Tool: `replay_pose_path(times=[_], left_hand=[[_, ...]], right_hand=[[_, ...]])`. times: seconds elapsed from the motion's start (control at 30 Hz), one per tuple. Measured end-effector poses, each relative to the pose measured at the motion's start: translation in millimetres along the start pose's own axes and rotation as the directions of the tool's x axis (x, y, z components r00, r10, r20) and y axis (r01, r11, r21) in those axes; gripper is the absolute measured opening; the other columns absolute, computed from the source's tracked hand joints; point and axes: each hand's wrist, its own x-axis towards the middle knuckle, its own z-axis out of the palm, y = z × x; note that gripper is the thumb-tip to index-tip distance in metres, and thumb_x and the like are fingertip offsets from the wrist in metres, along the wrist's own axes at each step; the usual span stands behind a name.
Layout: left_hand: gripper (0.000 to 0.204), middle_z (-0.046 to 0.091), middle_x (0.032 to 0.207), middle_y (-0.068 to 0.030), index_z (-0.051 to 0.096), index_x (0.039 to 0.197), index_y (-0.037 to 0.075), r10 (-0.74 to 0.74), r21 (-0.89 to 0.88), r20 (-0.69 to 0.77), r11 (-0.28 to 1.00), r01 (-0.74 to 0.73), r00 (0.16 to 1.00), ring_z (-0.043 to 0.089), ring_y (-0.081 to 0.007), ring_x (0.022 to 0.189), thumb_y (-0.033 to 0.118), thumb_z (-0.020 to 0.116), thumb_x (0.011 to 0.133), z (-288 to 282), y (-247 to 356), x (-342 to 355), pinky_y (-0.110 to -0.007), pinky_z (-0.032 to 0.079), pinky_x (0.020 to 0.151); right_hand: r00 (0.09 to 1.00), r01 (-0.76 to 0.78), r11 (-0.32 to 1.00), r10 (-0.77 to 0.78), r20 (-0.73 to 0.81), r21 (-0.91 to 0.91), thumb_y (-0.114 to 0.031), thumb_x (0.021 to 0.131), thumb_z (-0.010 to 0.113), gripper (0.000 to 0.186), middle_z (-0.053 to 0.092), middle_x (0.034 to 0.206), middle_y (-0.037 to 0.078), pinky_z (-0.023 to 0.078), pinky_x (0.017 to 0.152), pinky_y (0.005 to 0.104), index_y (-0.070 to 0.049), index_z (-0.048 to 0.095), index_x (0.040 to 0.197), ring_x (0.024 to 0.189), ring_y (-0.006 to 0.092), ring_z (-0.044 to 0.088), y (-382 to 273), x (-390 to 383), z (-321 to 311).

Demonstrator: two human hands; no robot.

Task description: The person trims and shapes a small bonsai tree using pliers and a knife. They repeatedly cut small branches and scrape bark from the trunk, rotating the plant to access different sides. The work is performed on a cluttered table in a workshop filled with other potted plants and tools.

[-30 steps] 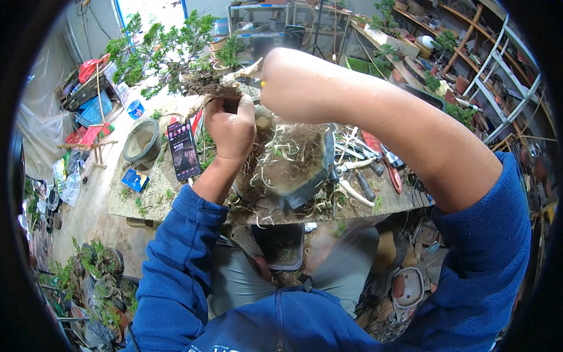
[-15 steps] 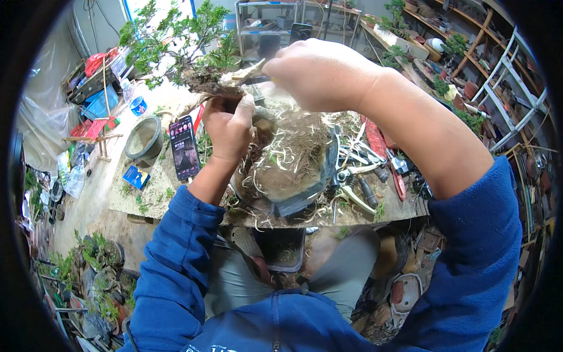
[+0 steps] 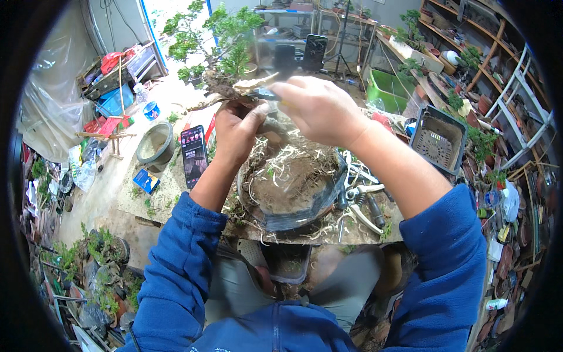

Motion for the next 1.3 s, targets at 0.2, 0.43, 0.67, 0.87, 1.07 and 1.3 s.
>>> replay_pose_path(times=[0.2,0.43,0.67,0.87,1.07,1.3], left_hand=[[0.016,0.075,0.092,-0.0116,0.072,0.099,-0.008,-0.033,0.072,-0.201,0.996,0.048,0.979,0.069,-0.0170,0.075,0.006,0.073,0.091,8,11,-1,-0.031,0.056,0.067],[0.021,0.075,0.088,-0.0113,0.072,0.100,-0.008,0.117,0.030,-0.277,0.993,-0.114,0.954,0.071,-0.0173,0.075,0.012,0.075,0.095,15,-1,4,-0.030,0.057,0.070],[0.025,0.075,0.086,-0.0121,0.072,0.100,-0.010,0.204,-0.185,-0.265,0.948,-0.257,0.943,0.071,-0.0190,0.071,0.014,0.075,0.096,17,-5,6,-0.032,0.057,0.067],[0.024,0.074,0.084,-0.0121,0.071,0.097,-0.010,0.186,-0.128,-0.243,0.967,-0.221,0.952,0.070,-0.0190,0.072,0.014,0.073,0.097,17,-2,5,-0.034,0.057,0.069],[0.018,0.076,0.085,-0.0077,0.075,0.093,-0.006,0.156,-0.102,-0.263,0.977,-0.188,0.952,0.068,-0.0119,0.073,0.011,0.080,0.092,18,0,6,-0.026,0.053,0.067],[0.020,0.073,0.084,-0.0124,0.070,0.094,-0.010,0.183,-0.112,-0.276,0.969,-0.221,0.944,0.070,-0.0195,0.071,0.010,0.072,0.093,20,1,4,-0.032,0.057,0.070]], right_hand=[[0.983,-0.049,0.999,0.052,-0.176,0.023,-0.008,0.093,0.066,0.031,0.068,0.095,0.015,0.056,0.076,0.0436,-0.005,0.068,0.123,0.086,0.0324,0.069,-7,-8,20],[0.937,0.002,0.996,-0.035,-0.347,-0.094,-0.005,0.084,0.066,0.036,0.067,0.094,0.012,0.055,0.074,0.0416,-0.002,0.068,0.120,0.082,0.0324,0.066,-6,-11,36],[0.925,-0.006,0.993,-0.040,-0.379,-0.118,-0.005,0.083,0.067,0.036,0.067,0.094,0.012,0.056,0.075,0.0412,-0.001,0.069,0.119,0.082,0.0325,0.066,-5,-17,38],[0.912,-0.101,0.985,0.148,-0.382,0.142,-0.006,0.087,0.070,0.033,0.071,0.097,0.016,0.057,0.076,0.0434,-0.003,0.071,0.120,0.087,0.0363,0.070,-8,-22,44],[0.904,-0.168,0.935,0.273,-0.328,0.314,-0.009,0.090,0.070,0.032,0.073,0.103,0.018,0.059,0.079,0.0424,-0.003,0.072,0.121,0.090,0.0366,0.072,-7,-24,48],[0.916,-0.149,0.942,0.246,-0.316,0.300,-0.009,0.090,0.070,0.033,0.073,0.105,0.018,0.059,0.080,0.0411,-0.003,0.071,0.123,0.091,0.0362,0.073,-7,-26,47]])
